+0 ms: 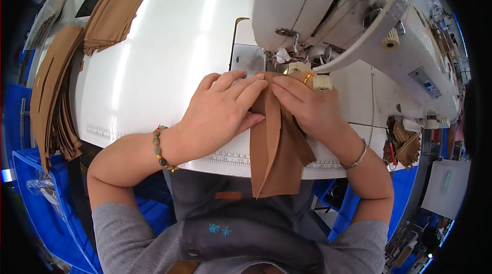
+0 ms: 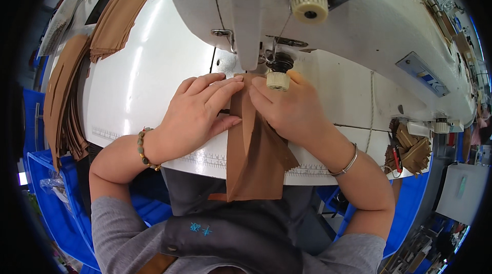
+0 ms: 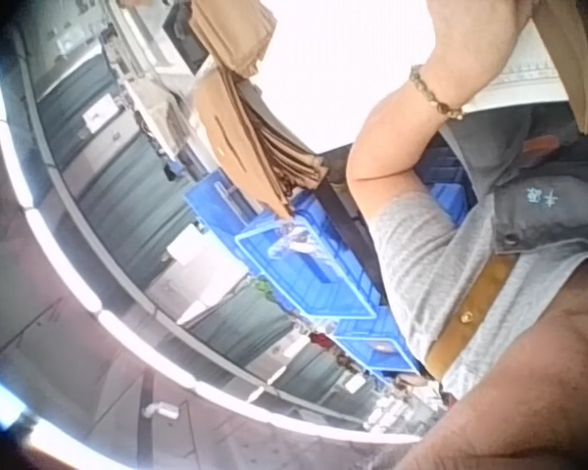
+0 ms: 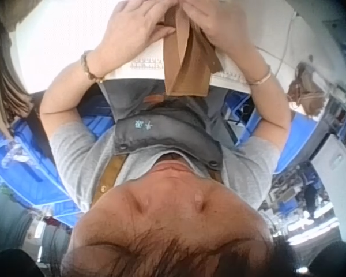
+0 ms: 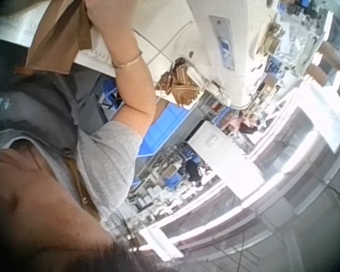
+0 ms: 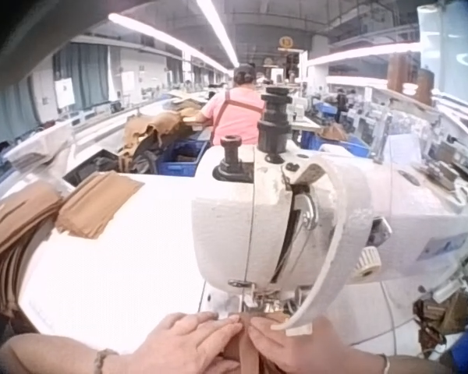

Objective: Use a sewing machine to attach zippers and sew leather panels for pouches.

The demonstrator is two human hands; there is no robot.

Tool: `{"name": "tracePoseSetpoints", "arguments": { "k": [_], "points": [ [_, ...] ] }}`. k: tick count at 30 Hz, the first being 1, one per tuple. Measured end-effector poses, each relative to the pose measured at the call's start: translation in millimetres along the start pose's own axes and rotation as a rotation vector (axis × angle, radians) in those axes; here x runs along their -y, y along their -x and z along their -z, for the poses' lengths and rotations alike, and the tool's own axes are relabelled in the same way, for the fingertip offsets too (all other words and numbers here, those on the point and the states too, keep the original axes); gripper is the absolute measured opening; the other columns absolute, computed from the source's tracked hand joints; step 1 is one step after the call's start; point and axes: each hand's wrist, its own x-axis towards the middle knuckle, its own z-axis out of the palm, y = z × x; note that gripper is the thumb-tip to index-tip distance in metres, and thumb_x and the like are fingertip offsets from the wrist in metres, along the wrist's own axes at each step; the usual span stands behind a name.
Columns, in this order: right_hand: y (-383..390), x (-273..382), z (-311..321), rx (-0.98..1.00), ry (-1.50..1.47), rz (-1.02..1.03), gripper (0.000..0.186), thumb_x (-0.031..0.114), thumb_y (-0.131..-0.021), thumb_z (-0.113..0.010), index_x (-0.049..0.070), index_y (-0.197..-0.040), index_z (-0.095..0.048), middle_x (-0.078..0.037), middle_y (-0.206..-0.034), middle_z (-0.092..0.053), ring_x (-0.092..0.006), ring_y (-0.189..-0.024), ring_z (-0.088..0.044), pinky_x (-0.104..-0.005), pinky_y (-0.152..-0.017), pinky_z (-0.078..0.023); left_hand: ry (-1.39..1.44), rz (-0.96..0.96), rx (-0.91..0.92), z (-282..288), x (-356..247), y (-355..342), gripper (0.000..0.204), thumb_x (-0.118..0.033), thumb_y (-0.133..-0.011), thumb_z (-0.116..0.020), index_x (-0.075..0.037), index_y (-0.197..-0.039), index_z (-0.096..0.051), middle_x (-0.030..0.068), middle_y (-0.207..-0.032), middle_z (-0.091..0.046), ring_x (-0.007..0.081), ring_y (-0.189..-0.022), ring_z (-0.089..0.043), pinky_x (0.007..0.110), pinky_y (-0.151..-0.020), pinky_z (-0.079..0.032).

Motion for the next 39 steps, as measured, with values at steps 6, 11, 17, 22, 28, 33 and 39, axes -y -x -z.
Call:
{"name": "tracePoseSetpoints", "arguments": {
  "k": [6,11,17,22,28,33,39],
  "points": [
    [0,-5,-1,-0.048,-0.022,0.069,0.023,0.012,-0.082,-0.065,0.003,-0.103,-0.069,-0.005,-0.121,-0.069,-0.0231,-0.082,-0.068,-0.0366,-0.076,-0.053,-0.078,-0.029,0.019,0,-1,-1,0.065,-0.036,-0.088,-0.078,-0.007,-0.143,-0.060,0.0056,-0.145,-0.063,0.0283,-0.131,-0.057,0.042,-0.107,-0.045],
    [2,-4,1,0.041,-0.046,0.030,0.025,0.012,-0.083,-0.065,0.003,-0.106,-0.070,-0.006,-0.122,-0.071,-0.0243,-0.084,-0.069,-0.0390,-0.080,-0.054,-0.079,-0.056,0.028,1,0,-3,0.062,-0.038,-0.089,-0.077,-0.007,-0.142,-0.063,0.0049,-0.146,-0.062,0.0280,-0.131,-0.056,0.042,-0.108,-0.044],
    [1,-11,-6,-0.006,0.047,-0.020,0.029,0.008,-0.085,-0.067,0.004,-0.113,-0.071,-0.007,-0.117,-0.075,-0.0270,-0.088,-0.070,-0.0380,-0.081,-0.056,-0.061,-0.047,0.017,-2,12,-15,0.060,-0.038,-0.091,-0.076,-0.009,-0.142,-0.063,0.0049,-0.144,-0.062,0.0302,-0.131,-0.055,0.043,-0.110,-0.044],
    [0,-18,-10,-0.010,0.024,-0.041,0.033,0.006,-0.086,-0.065,0.005,-0.118,-0.072,-0.006,-0.120,-0.074,-0.0277,-0.097,-0.071,-0.0381,-0.081,-0.059,-0.067,-0.037,0.003,-4,18,-20,0.058,-0.039,-0.093,-0.074,-0.011,-0.143,-0.063,0.0052,-0.143,-0.063,0.0306,-0.130,-0.056,0.044,-0.110,-0.044],
    [1,-18,-9,0.010,0.058,-0.034,0.034,0.011,-0.088,-0.066,0.010,-0.122,-0.072,-0.007,-0.114,-0.076,-0.0291,-0.088,-0.069,-0.0376,-0.081,-0.057,-0.155,-0.049,-0.010,-3,4,-13,0.055,-0.031,-0.093,-0.073,-0.008,-0.142,-0.063,0.0061,-0.146,-0.062,0.0305,-0.131,-0.056,0.047,-0.111,-0.044],
    [3,-12,-4,-0.005,0.030,0.017,0.038,0.013,-0.090,-0.063,0.016,-0.127,-0.073,-0.008,-0.122,-0.074,-0.0281,-0.092,-0.069,-0.0387,-0.091,-0.054,-0.172,-0.193,0.132,20,-48,45,0.047,-0.024,-0.087,-0.073,-0.004,-0.130,-0.070,0.0093,-0.142,-0.066,0.0270,-0.127,-0.060,0.049,-0.111,-0.045],
    [25,31,32,0.199,-0.180,0.231,0.036,0.018,-0.093,-0.059,0.006,-0.125,-0.072,-0.017,-0.136,-0.066,-0.0332,-0.119,-0.066,-0.0510,-0.113,-0.044,-0.078,-0.159,0.038,20,-85,91,0.039,-0.016,-0.085,-0.065,-0.002,-0.120,-0.075,0.0130,-0.135,-0.071,0.0256,-0.123,-0.064,0.046,-0.109,-0.048]
  ]
}}
